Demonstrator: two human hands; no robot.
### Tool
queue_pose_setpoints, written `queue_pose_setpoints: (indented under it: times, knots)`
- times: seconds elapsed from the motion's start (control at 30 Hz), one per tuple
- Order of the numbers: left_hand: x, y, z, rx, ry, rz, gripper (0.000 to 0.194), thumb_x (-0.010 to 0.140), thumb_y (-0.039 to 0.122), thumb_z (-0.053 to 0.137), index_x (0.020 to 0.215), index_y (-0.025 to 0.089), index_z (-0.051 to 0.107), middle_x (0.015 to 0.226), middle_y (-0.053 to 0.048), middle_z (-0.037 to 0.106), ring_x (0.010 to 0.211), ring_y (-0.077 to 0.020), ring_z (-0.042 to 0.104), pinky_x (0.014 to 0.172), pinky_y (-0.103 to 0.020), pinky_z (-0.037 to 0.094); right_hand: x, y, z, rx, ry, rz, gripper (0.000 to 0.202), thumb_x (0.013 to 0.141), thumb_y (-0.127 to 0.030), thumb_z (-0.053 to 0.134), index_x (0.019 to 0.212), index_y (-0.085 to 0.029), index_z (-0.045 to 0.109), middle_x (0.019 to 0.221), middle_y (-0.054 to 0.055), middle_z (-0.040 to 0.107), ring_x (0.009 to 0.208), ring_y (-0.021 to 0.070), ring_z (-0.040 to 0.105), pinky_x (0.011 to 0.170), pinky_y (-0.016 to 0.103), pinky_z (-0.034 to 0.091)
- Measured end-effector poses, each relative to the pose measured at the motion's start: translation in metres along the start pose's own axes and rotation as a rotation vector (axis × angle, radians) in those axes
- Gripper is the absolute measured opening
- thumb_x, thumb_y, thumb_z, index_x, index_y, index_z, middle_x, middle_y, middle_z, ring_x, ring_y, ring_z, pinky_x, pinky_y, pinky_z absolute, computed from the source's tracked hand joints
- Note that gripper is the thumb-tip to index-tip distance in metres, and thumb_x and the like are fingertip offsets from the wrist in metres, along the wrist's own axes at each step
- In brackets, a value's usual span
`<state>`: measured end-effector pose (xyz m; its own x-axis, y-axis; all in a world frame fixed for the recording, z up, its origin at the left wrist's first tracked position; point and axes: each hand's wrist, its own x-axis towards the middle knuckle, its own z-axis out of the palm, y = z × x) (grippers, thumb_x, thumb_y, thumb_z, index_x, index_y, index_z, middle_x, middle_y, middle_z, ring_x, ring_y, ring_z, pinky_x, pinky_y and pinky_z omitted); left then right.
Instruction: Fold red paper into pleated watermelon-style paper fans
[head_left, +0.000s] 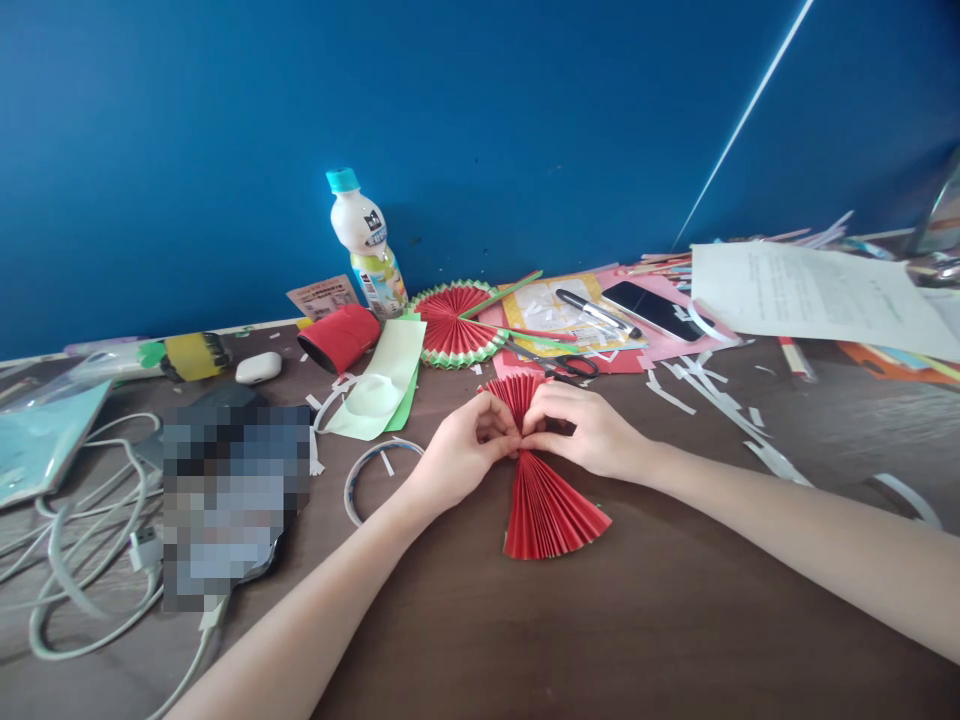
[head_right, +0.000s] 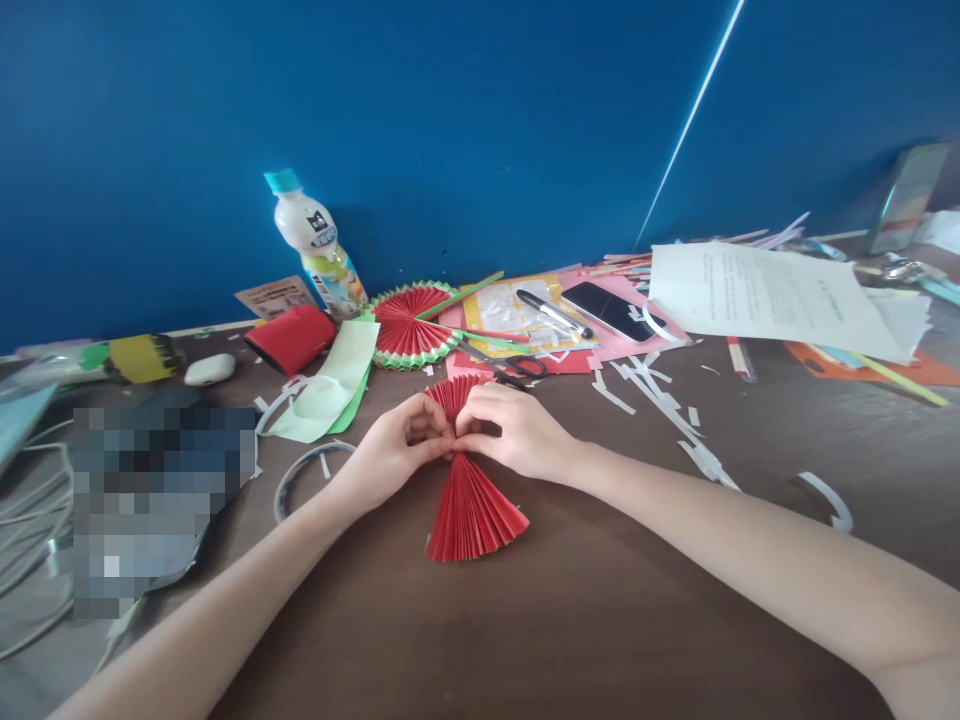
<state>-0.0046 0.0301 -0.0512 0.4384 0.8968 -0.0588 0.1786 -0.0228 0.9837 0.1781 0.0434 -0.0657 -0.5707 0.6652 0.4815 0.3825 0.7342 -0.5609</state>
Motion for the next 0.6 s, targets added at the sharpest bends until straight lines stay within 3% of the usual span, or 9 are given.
queue_pose_setpoints:
  times: [0.4, 0.6]
  knots:
    - [0.0021, -0.0018, -0.0008, 0.009, 0.036, -0.007, 0.008, 0.076, 0.016, 0.054, 0.080, 0.016, 0.048, 0.067, 0.002, 0.057, 0.060, -0.0097, 0.059, 0.066, -0.025, 0.047, -0.0025, 0.0010, 0.0031, -0.056, 0.058, -0.032, 0.006, 0.080, -0.019, 0.057, 0.075, -0.018, 0.054, 0.074, 0.002, 0.057, 0.072, 0.0133, 0.051, 0.068, 0.028, 0.044]
    - [0.0019, -0.0019, -0.0024, 0.015, 0.064, -0.012, 0.006, 0.077, 0.016, 0.052, 0.082, 0.015, 0.049, 0.071, 0.001, 0.061, 0.058, -0.0093, 0.060, 0.065, -0.023, 0.046, -0.0068, -0.0024, 0.0042, -0.278, 0.112, -0.150, 0.012, 0.084, -0.017, 0.049, 0.075, -0.017, 0.057, 0.071, 0.004, 0.060, 0.068, 0.0139, 0.051, 0.062, 0.027, 0.043]
